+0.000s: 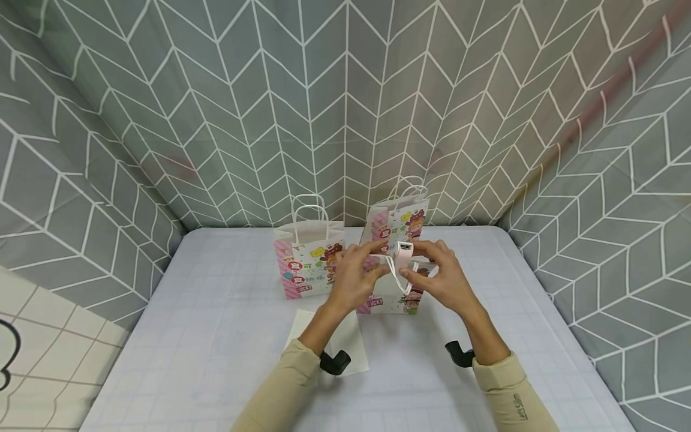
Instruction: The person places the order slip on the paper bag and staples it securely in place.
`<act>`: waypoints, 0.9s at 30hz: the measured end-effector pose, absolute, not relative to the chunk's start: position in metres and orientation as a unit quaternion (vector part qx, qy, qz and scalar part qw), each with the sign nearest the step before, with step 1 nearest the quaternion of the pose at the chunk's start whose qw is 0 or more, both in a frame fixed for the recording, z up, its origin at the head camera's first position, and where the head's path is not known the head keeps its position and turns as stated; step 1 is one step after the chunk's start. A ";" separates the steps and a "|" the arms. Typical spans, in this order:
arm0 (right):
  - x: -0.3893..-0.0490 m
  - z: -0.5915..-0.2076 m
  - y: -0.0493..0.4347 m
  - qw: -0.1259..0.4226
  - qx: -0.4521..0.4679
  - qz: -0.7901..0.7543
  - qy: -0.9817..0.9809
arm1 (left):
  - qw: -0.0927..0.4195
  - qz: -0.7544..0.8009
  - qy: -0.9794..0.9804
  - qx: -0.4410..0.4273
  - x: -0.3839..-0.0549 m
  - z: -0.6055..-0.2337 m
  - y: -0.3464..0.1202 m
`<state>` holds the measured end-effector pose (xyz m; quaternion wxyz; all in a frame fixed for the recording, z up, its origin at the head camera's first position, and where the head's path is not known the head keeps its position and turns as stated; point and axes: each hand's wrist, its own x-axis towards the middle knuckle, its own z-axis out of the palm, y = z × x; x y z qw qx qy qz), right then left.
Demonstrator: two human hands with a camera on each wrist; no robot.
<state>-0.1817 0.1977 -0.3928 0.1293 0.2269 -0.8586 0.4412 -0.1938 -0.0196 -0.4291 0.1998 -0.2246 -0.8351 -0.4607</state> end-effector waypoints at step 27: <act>-0.161 -0.378 0.225 0.237 0.085 0.552 -0.795 | 0.182 -0.496 -0.828 -0.187 -0.195 -0.441 -0.022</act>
